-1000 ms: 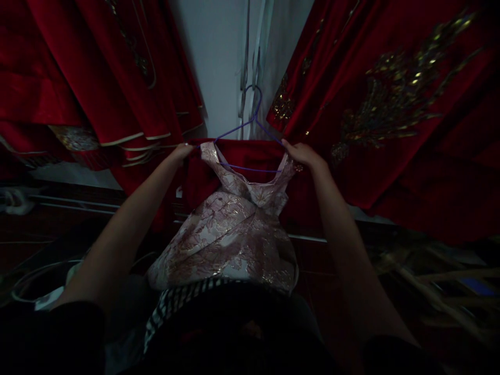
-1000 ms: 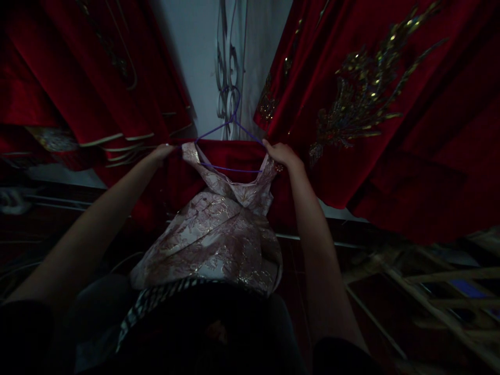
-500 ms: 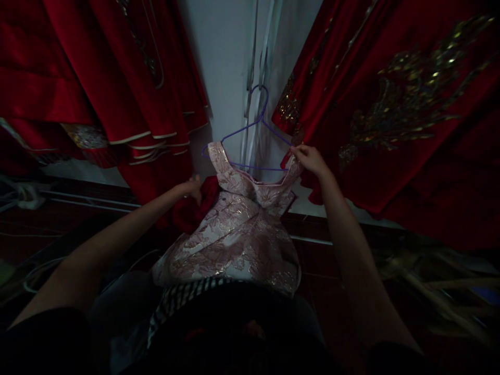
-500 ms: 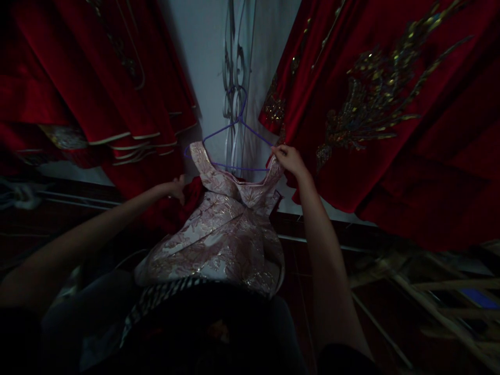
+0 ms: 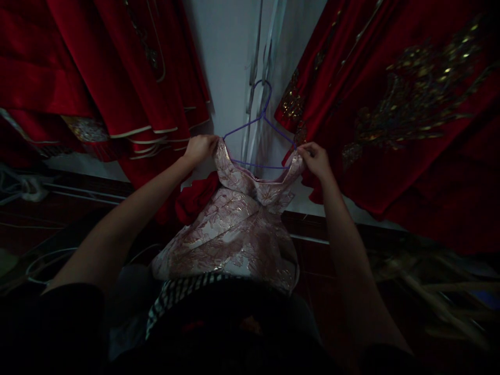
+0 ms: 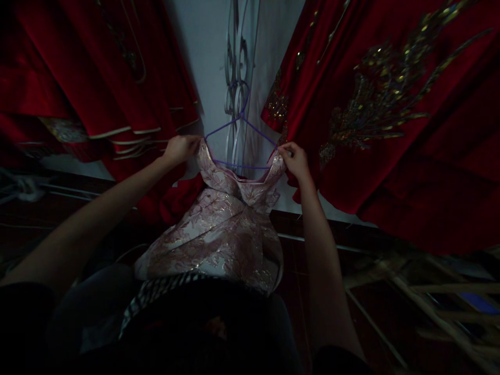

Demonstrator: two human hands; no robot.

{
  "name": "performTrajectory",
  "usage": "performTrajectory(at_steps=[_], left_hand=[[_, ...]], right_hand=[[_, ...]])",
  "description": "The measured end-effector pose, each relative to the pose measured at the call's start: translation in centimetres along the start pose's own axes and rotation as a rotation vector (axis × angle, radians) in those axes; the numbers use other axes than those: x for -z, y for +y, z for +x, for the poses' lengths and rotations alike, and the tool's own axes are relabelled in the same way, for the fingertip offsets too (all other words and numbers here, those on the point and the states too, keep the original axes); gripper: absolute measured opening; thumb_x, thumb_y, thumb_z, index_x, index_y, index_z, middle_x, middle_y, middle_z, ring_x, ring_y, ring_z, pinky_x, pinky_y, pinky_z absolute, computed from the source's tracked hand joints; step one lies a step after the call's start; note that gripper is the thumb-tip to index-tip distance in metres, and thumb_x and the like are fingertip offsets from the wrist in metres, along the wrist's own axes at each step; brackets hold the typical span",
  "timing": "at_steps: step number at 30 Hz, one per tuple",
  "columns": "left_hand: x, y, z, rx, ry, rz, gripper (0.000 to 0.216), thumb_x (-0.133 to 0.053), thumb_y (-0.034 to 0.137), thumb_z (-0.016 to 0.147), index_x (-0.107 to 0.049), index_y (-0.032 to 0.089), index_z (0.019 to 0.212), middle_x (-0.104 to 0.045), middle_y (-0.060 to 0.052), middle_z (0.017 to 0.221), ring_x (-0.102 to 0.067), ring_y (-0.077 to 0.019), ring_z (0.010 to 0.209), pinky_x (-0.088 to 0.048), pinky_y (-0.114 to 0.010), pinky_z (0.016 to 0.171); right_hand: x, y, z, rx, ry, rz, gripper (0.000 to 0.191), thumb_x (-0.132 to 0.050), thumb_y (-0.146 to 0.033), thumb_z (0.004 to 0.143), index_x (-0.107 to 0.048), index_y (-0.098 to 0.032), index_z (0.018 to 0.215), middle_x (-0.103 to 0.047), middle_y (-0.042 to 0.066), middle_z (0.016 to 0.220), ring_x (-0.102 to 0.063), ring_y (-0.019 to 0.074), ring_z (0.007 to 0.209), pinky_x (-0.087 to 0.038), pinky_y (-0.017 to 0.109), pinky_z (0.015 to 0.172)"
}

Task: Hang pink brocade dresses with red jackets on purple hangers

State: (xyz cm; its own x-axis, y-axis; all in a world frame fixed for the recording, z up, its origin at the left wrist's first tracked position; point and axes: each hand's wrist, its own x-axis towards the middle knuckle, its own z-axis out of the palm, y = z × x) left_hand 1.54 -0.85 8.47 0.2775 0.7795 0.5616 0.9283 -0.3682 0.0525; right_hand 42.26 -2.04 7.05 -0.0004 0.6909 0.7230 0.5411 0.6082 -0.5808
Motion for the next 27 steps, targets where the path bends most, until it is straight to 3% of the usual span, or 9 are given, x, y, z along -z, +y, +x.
performTrajectory(at_steps=[5, 10, 13, 15, 19, 22, 25, 27], left_hand=[[1.5, -1.3, -0.1, 0.003, -0.085, 0.287, 0.046, -0.029, 0.038, 0.093, -0.068, 0.013, 0.100, -0.069, -0.018, 0.088, -0.066, -0.0312, 0.086, -0.043, -0.039, 0.074], [-0.1, -3.2, -3.1, 0.013, -0.241, 0.408, 0.043, -0.035, 0.035, 0.090, -0.069, 0.007, 0.089, -0.069, -0.022, 0.085, -0.067, -0.0346, 0.083, -0.043, -0.038, 0.067], [-1.9, -3.1, -6.2, -0.054, -0.238, 0.366, 0.044, -0.033, 0.038, 0.092, -0.066, 0.010, 0.100, -0.069, -0.019, 0.084, -0.067, -0.0316, 0.079, -0.044, -0.037, 0.065], [-2.8, -2.2, -7.5, -0.157, -0.196, 0.293, 0.039, -0.036, 0.038, 0.093, -0.064, 0.013, 0.103, -0.069, -0.016, 0.088, -0.067, -0.0283, 0.082, -0.044, -0.035, 0.066], [-3.4, 1.1, -6.9, -0.349, -0.128, 0.116, 0.025, -0.044, 0.030, 0.091, -0.060, 0.016, 0.104, -0.067, -0.012, 0.097, -0.064, -0.0223, 0.092, -0.047, -0.030, 0.071], [-3.4, 4.2, -4.5, -0.379, -0.049, -0.036, 0.024, -0.040, 0.028, 0.094, -0.058, 0.017, 0.105, -0.065, -0.010, 0.104, -0.061, -0.0194, 0.096, -0.049, -0.029, 0.076], [-4.3, 6.9, -2.7, -0.441, 0.058, -0.140, 0.025, -0.038, 0.028, 0.095, -0.059, 0.016, 0.101, -0.057, -0.011, 0.126, -0.052, -0.0206, 0.117, -0.046, -0.034, 0.096], [-5.4, 8.2, -2.6, -0.518, 0.060, -0.171, 0.024, -0.038, 0.026, 0.094, -0.059, 0.015, 0.098, -0.046, -0.011, 0.141, -0.041, -0.0232, 0.130, -0.038, -0.040, 0.108]], right_hand=[[0.3, 1.1, 0.4, -0.043, 0.116, 0.031, 0.020, -0.064, -0.039, 0.078, -0.065, -0.020, 0.081, -0.070, 0.004, 0.082, -0.066, 0.0180, 0.079, -0.053, 0.033, 0.077], [0.3, 4.5, -2.1, -0.324, 0.374, 0.013, 0.016, -0.064, -0.032, 0.071, -0.064, -0.016, 0.071, -0.070, 0.008, 0.072, -0.065, 0.0204, 0.068, -0.054, 0.036, 0.067], [-0.7, 5.8, -4.9, -0.525, 0.341, 0.052, 0.016, -0.064, -0.031, 0.067, -0.063, -0.016, 0.067, -0.068, 0.008, 0.065, -0.065, 0.0208, 0.063, -0.054, 0.036, 0.064], [-1.7, 5.9, -6.0, -0.579, 0.294, 0.073, 0.017, -0.065, -0.032, 0.066, -0.063, -0.015, 0.067, -0.069, 0.008, 0.066, -0.066, 0.0216, 0.065, -0.053, 0.036, 0.066], [-2.8, 4.6, -5.9, -0.471, 0.221, 0.044, 0.020, -0.062, -0.036, 0.070, -0.063, -0.016, 0.071, -0.070, 0.009, 0.073, -0.066, 0.0211, 0.071, -0.053, 0.037, 0.072], [-2.8, 3.3, -5.0, -0.331, 0.185, -0.062, 0.022, -0.058, -0.039, 0.075, -0.062, -0.017, 0.080, -0.070, 0.010, 0.080, -0.065, 0.0209, 0.075, -0.052, 0.038, 0.077], [-2.6, 2.6, -4.9, -0.248, 0.167, -0.170, 0.022, -0.054, -0.038, 0.079, -0.060, -0.018, 0.085, -0.069, 0.010, 0.087, -0.063, 0.0215, 0.080, -0.051, 0.038, 0.082], [-2.5, 2.8, -5.3, -0.236, 0.171, -0.209, 0.020, -0.051, -0.036, 0.079, -0.058, -0.018, 0.085, -0.068, 0.011, 0.089, -0.062, 0.0222, 0.083, -0.050, 0.039, 0.084]])
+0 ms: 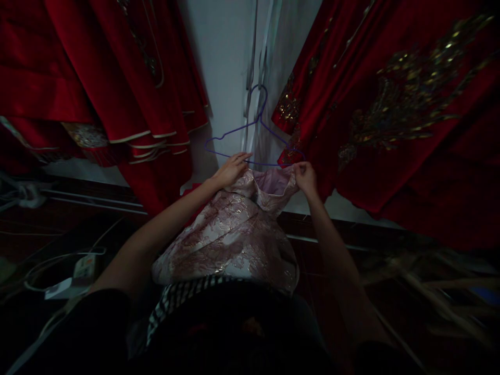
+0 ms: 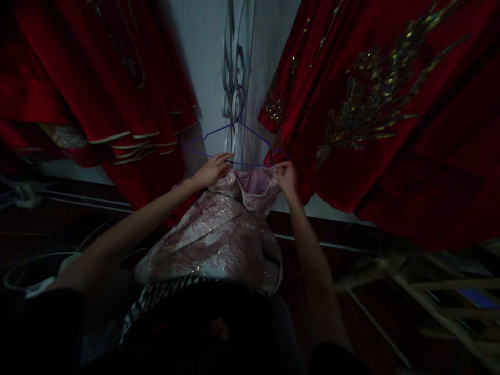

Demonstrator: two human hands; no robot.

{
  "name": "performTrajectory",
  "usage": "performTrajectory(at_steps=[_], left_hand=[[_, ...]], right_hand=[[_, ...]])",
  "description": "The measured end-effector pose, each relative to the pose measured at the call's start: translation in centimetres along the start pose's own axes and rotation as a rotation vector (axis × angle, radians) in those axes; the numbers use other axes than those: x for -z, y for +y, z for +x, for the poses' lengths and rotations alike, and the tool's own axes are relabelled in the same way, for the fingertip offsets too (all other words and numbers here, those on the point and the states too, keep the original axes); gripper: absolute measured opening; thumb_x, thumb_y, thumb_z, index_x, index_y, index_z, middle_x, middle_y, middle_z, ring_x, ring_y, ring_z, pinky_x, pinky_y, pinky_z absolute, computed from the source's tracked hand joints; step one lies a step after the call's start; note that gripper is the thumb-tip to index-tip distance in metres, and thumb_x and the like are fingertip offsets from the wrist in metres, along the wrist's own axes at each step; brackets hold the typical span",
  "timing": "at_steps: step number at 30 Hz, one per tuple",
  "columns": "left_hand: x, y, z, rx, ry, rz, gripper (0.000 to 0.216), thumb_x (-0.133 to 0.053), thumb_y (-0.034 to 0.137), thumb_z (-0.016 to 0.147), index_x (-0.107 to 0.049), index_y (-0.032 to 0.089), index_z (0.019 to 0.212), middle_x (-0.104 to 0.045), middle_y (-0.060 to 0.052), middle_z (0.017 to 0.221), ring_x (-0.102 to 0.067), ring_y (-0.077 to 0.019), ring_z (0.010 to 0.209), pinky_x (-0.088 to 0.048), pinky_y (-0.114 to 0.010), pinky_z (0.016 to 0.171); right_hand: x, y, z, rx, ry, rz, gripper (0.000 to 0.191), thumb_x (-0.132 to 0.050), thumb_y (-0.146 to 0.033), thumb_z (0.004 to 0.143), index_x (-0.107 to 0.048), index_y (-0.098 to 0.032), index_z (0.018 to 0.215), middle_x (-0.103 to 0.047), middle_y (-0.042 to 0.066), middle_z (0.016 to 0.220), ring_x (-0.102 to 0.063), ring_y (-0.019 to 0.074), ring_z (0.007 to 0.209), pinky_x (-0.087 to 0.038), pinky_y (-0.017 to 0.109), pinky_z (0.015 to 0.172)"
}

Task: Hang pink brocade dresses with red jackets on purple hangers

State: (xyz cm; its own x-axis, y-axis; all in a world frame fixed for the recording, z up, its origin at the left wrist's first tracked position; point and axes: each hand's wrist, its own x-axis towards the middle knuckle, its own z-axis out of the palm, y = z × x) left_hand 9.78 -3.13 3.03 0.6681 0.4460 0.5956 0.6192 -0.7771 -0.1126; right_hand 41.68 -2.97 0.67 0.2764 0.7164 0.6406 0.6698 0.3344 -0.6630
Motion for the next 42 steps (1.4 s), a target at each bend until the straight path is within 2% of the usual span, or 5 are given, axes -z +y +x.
performTrajectory(at_steps=[5, 11, 34, 38, 42], left_hand=[[-2.0, 2.1, -1.3, 0.063, -0.003, -0.016, 0.024, -0.038, 0.023, 0.093, -0.058, 0.015, 0.104, -0.048, -0.010, 0.139, -0.040, -0.0253, 0.130, -0.026, -0.053, 0.115], [0.0, 3.1, -2.6, 0.028, -0.004, 0.027, 0.026, -0.039, 0.023, 0.092, -0.059, 0.017, 0.108, -0.049, -0.007, 0.139, -0.041, -0.0257, 0.126, -0.026, -0.052, 0.114], [1.0, 3.9, -2.2, 0.142, 0.037, -0.200, 0.029, -0.034, 0.032, 0.096, -0.060, 0.019, 0.098, -0.058, -0.006, 0.127, -0.047, -0.0214, 0.115, -0.033, -0.043, 0.105], [1.7, 2.4, -1.5, 0.193, 0.102, -0.307, 0.029, -0.031, 0.033, 0.097, -0.057, 0.019, 0.094, -0.063, -0.007, 0.112, -0.054, -0.0184, 0.107, -0.039, -0.037, 0.101], [2.7, -2.0, -1.1, 0.490, 0.377, -0.279, 0.031, -0.032, 0.038, 0.097, -0.055, 0.018, 0.091, -0.062, -0.009, 0.097, -0.057, -0.0185, 0.095, -0.045, -0.033, 0.089]], right_hand=[[0.6, 1.9, -0.4, -0.119, 0.078, -0.003, 0.016, -0.048, -0.034, 0.079, -0.052, -0.020, 0.083, -0.065, 0.010, 0.087, -0.062, 0.0225, 0.083, -0.049, 0.040, 0.083], [1.9, 2.8, 0.1, -0.266, 0.266, 0.014, 0.015, -0.042, -0.037, 0.083, -0.045, -0.024, 0.089, -0.064, 0.008, 0.092, -0.062, 0.0212, 0.084, -0.049, 0.038, 0.081], [-0.2, -5.5, 2.1, 0.174, 0.041, 0.043, 0.028, -0.047, -0.047, 0.088, -0.055, -0.021, 0.093, -0.066, 0.007, 0.092, -0.063, 0.0201, 0.087, -0.048, 0.033, 0.085], [-1.3, -6.0, 2.2, 0.174, -0.019, 0.064, 0.029, -0.042, -0.048, 0.090, -0.049, -0.021, 0.097, -0.062, 0.008, 0.094, -0.063, 0.0212, 0.087, -0.047, 0.037, 0.086], [-1.2, -6.0, 2.0, 0.168, 0.014, 0.066, 0.030, -0.045, -0.050, 0.089, -0.050, -0.021, 0.097, -0.061, 0.006, 0.090, -0.062, 0.0199, 0.083, -0.048, 0.036, 0.085]])
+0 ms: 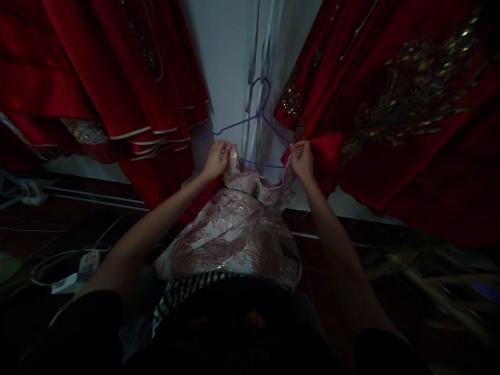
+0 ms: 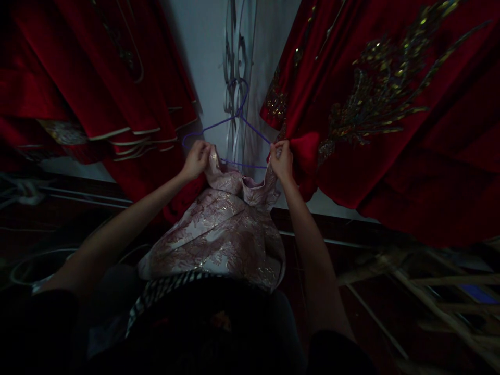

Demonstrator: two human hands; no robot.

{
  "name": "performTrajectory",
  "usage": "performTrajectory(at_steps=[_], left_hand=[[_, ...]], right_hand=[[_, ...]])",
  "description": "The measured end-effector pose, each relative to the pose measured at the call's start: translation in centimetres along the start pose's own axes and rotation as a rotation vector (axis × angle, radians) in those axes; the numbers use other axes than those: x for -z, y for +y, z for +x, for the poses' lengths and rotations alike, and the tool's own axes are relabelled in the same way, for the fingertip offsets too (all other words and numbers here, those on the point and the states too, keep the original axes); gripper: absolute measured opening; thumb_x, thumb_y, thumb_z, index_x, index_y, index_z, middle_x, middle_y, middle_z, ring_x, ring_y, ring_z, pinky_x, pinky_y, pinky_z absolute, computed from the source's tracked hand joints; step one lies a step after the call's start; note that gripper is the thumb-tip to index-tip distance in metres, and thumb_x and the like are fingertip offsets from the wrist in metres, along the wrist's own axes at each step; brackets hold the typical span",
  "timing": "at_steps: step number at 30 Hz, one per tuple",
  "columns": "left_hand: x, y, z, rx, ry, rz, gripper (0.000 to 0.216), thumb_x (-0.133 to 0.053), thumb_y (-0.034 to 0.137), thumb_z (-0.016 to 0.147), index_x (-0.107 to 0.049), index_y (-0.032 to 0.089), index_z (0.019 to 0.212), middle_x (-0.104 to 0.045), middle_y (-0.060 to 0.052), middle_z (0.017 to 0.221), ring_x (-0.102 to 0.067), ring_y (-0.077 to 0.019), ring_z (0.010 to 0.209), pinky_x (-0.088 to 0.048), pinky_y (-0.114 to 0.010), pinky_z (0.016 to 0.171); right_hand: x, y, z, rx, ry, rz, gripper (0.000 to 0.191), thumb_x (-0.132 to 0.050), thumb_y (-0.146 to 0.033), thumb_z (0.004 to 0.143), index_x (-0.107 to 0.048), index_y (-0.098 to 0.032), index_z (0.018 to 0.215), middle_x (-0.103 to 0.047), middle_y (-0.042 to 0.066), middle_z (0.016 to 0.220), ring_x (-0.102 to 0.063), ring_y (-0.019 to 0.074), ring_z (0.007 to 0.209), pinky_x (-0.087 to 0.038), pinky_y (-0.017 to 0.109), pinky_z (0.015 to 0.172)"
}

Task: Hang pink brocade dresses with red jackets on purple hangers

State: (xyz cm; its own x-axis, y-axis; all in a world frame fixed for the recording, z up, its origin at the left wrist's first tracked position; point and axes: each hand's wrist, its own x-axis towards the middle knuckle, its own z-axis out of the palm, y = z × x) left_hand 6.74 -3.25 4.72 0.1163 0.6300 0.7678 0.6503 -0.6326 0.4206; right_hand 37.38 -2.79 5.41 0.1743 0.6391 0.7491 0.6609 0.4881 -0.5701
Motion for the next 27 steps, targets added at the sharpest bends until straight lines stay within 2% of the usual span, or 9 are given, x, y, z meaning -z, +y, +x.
performTrajectory(at_steps=[1, 3, 7, 11, 18, 27], left_hand=[[0.4, -1.2, 0.5, 0.074, 0.086, 0.022, 0.031, -0.033, 0.039, 0.097, -0.054, 0.018, 0.090, -0.061, -0.009, 0.095, -0.058, -0.0187, 0.094, -0.045, -0.033, 0.088], [1.2, -3.7, 0.9, 0.188, 0.168, 0.061, 0.029, -0.036, 0.039, 0.095, -0.055, 0.018, 0.088, -0.061, -0.008, 0.092, -0.058, -0.0190, 0.091, -0.046, -0.033, 0.087], [2.4, -8.1, -0.4, 0.339, 0.187, 0.078, 0.023, -0.042, 0.033, 0.091, -0.057, 0.016, 0.087, -0.064, -0.008, 0.091, -0.060, -0.0192, 0.088, -0.046, -0.032, 0.084], [2.9, -10.6, -2.0, 0.422, 0.200, 0.035, 0.023, -0.043, 0.032, 0.089, -0.058, 0.015, 0.087, -0.065, -0.006, 0.087, -0.061, -0.0174, 0.082, -0.047, -0.029, 0.081], [2.8, -11.1, -2.3, 0.394, 0.224, -0.014, 0.027, -0.042, 0.037, 0.089, -0.059, 0.016, 0.089, -0.066, -0.006, 0.090, -0.061, -0.0153, 0.086, -0.048, -0.025, 0.081], [3.2, -11.2, -2.8, 0.444, 0.213, -0.014, 0.030, -0.045, 0.040, 0.087, -0.061, 0.015, 0.092, -0.066, -0.007, 0.089, -0.063, -0.0172, 0.084, -0.049, -0.029, 0.081]], right_hand=[[0.1, -0.1, 0.0, 0.002, 0.011, -0.002, 0.031, -0.046, -0.051, 0.088, -0.051, -0.021, 0.097, -0.061, 0.006, 0.089, -0.062, 0.0194, 0.082, -0.048, 0.035, 0.084], [0.5, -0.5, 0.0, 0.018, 0.028, -0.008, 0.032, -0.048, -0.051, 0.088, -0.053, -0.021, 0.098, -0.062, 0.005, 0.087, -0.062, 0.0189, 0.081, -0.048, 0.034, 0.084], [1.2, -1.3, 0.2, 0.079, 0.026, -0.008, 0.032, -0.047, -0.050, 0.089, -0.059, -0.021, 0.097, -0.064, 0.005, 0.087, -0.062, 0.0184, 0.082, -0.048, 0.033, 0.084], [1.8, -1.4, 0.6, 0.091, 0.004, -0.003, 0.032, -0.046, -0.050, 0.090, -0.062, -0.022, 0.094, -0.065, 0.004, 0.085, -0.062, 0.0179, 0.081, -0.048, 0.032, 0.083], [2.1, -1.2, 0.8, 0.095, -0.010, -0.006, 0.034, -0.047, -0.051, 0.089, -0.062, -0.022, 0.095, -0.066, 0.004, 0.088, -0.062, 0.0185, 0.083, -0.049, 0.033, 0.085], [2.0, -1.0, 0.9, 0.134, 0.000, -0.020, 0.032, -0.046, -0.049, 0.090, -0.062, -0.022, 0.094, -0.066, 0.003, 0.087, -0.062, 0.0178, 0.083, -0.049, 0.031, 0.084]])
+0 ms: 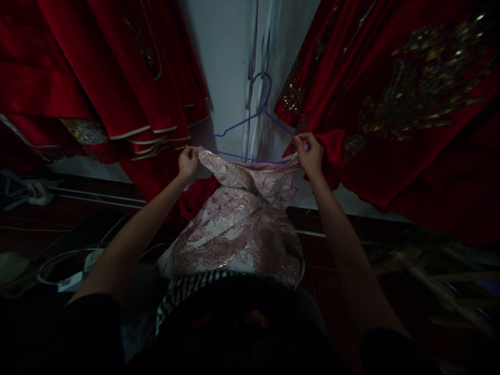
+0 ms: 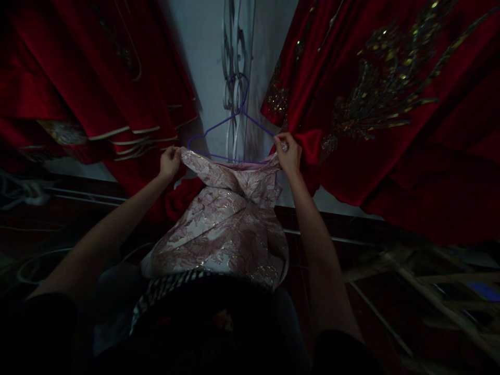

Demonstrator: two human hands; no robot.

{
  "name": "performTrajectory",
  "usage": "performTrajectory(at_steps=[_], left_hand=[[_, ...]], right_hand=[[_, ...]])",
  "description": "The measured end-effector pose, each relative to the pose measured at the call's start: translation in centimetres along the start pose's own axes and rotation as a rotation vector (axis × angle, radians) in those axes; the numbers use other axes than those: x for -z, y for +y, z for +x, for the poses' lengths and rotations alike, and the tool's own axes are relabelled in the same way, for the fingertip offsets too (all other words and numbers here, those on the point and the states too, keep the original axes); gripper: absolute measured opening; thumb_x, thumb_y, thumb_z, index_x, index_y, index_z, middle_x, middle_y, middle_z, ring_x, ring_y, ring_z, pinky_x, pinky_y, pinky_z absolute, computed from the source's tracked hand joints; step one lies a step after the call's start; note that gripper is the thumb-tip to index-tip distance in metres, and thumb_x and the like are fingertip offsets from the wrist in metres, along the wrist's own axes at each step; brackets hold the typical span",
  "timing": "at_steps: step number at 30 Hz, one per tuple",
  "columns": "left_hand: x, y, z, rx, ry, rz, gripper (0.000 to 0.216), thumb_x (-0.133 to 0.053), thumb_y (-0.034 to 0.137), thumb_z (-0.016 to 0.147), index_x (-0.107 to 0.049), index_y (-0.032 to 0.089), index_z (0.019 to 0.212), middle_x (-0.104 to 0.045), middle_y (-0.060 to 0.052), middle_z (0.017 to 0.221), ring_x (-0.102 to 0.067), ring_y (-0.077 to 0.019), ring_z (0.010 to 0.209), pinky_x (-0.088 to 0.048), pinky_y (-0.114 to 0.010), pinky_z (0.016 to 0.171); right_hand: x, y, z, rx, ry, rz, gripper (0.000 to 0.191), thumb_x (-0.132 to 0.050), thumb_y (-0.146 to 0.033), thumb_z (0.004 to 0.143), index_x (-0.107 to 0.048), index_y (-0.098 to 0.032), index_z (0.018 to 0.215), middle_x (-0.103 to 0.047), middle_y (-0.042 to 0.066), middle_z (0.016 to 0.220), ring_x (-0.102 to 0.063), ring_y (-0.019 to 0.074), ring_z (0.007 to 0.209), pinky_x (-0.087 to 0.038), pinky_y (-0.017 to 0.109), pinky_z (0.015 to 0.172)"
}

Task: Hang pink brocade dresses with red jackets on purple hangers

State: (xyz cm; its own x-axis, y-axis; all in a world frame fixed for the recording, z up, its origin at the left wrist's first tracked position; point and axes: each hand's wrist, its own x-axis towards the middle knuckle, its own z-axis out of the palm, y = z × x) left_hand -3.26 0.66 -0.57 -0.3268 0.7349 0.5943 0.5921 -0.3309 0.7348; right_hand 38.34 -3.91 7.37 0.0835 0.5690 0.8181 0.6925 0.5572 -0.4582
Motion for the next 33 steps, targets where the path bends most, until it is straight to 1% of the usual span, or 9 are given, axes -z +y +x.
performTrajectory(at_steps=[5, 10, 14, 18, 21, 24, 28, 31, 33], left_hand=[[-0.1, 0.1, 0.2, -0.024, -0.003, 0.013, 0.031, -0.044, 0.042, 0.088, -0.061, 0.016, 0.092, -0.067, -0.007, 0.089, -0.063, -0.0171, 0.084, -0.049, -0.029, 0.082], [-0.1, 1.2, 0.8, -0.027, 0.001, 0.030, 0.029, -0.044, 0.042, 0.089, -0.060, 0.017, 0.092, -0.067, -0.007, 0.092, -0.063, -0.0200, 0.092, -0.047, -0.032, 0.087], [0.7, 2.1, 0.6, -0.026, -0.019, 0.038, 0.027, -0.046, 0.042, 0.089, -0.059, 0.018, 0.092, -0.067, -0.006, 0.091, -0.062, -0.0210, 0.096, -0.046, -0.034, 0.090], [1.7, 2.5, -0.3, -0.016, -0.057, 0.040, 0.028, -0.046, 0.043, 0.088, -0.060, 0.019, 0.091, -0.067, -0.004, 0.091, -0.061, -0.0198, 0.097, -0.044, -0.032, 0.091], [1.9, 3.1, -0.3, -0.012, -0.060, 0.047, 0.028, -0.045, 0.042, 0.088, -0.061, 0.019, 0.092, -0.067, -0.004, 0.093, -0.060, -0.0195, 0.099, -0.042, -0.030, 0.092], [1.6, 4.0, 0.3, -0.038, -0.045, 0.091, 0.025, -0.046, 0.037, 0.088, -0.063, 0.019, 0.091, -0.068, -0.005, 0.095, -0.059, -0.0198, 0.099, -0.039, -0.032, 0.094], [1.0, 4.7, 1.4, -0.057, -0.016, 0.156, 0.019, -0.051, 0.030, 0.084, -0.065, 0.018, 0.087, -0.068, -0.006, 0.096, -0.058, -0.0203, 0.098, -0.038, -0.033, 0.095], [0.9, 4.3, 2.0, -0.044, -0.037, 0.107, 0.019, -0.052, 0.030, 0.083, -0.065, 0.018, 0.087, -0.068, -0.005, 0.091, -0.059, -0.0190, 0.093, -0.041, -0.031, 0.091], [1.1, 3.7, 2.3, -0.029, -0.081, 0.034, 0.020, -0.052, 0.030, 0.082, -0.065, 0.016, 0.086, -0.067, -0.005, 0.087, -0.060, -0.0176, 0.086, -0.043, -0.029, 0.086]], right_hand=[[0.0, 0.0, 0.0, -0.004, 0.010, 0.005, 0.033, -0.046, -0.050, 0.090, -0.062, -0.022, 0.094, -0.066, 0.003, 0.085, -0.062, 0.0173, 0.081, -0.049, 0.032, 0.082], [0.1, -0.1, 0.1, -0.026, -0.005, -0.001, 0.032, -0.046, -0.051, 0.089, -0.062, -0.023, 0.093, -0.066, 0.003, 0.085, -0.062, 0.0176, 0.081, -0.050, 0.032, 0.081], [0.1, 0.0, 0.0, -0.022, -0.002, 0.005, 0.033, -0.047, -0.051, 0.089, -0.062, -0.022, 0.093, -0.066, 0.003, 0.086, -0.062, 0.0178, 0.081, -0.049, 0.032, 0.081], [0.0, 0.2, 0.2, -0.012, 0.001, 0.029, 0.033, -0.048, -0.052, 0.088, -0.062, -0.022, 0.091, -0.065, 0.003, 0.084, -0.061, 0.0177, 0.079, -0.049, 0.033, 0.080], [0.2, 0.3, 0.3, -0.029, -0.016, 0.058, 0.034, -0.049, -0.054, 0.087, -0.062, -0.023, 0.089, -0.064, 0.003, 0.082, -0.060, 0.0183, 0.079, -0.049, 0.034, 0.080], [0.4, 0.1, 0.4, -0.044, -0.043, 0.077, 0.035, -0.049, -0.055, 0.087, -0.062, -0.023, 0.087, -0.064, 0.003, 0.082, -0.060, 0.0188, 0.079, -0.048, 0.035, 0.080], [0.7, -0.2, 0.4, -0.050, -0.040, 0.051, 0.034, -0.047, -0.054, 0.088, -0.061, -0.023, 0.088, -0.064, 0.003, 0.083, -0.061, 0.0190, 0.081, -0.048, 0.034, 0.080], [0.7, -0.3, 0.4, -0.059, -0.043, 0.042, 0.033, -0.049, -0.053, 0.087, -0.061, -0.023, 0.089, -0.065, 0.004, 0.083, -0.061, 0.0195, 0.081, -0.048, 0.035, 0.080], [0.7, -0.3, 0.4, -0.059, -0.042, 0.051, 0.033, -0.049, -0.053, 0.087, -0.062, -0.022, 0.088, -0.065, 0.004, 0.083, -0.061, 0.0197, 0.081, -0.048, 0.036, 0.080]])
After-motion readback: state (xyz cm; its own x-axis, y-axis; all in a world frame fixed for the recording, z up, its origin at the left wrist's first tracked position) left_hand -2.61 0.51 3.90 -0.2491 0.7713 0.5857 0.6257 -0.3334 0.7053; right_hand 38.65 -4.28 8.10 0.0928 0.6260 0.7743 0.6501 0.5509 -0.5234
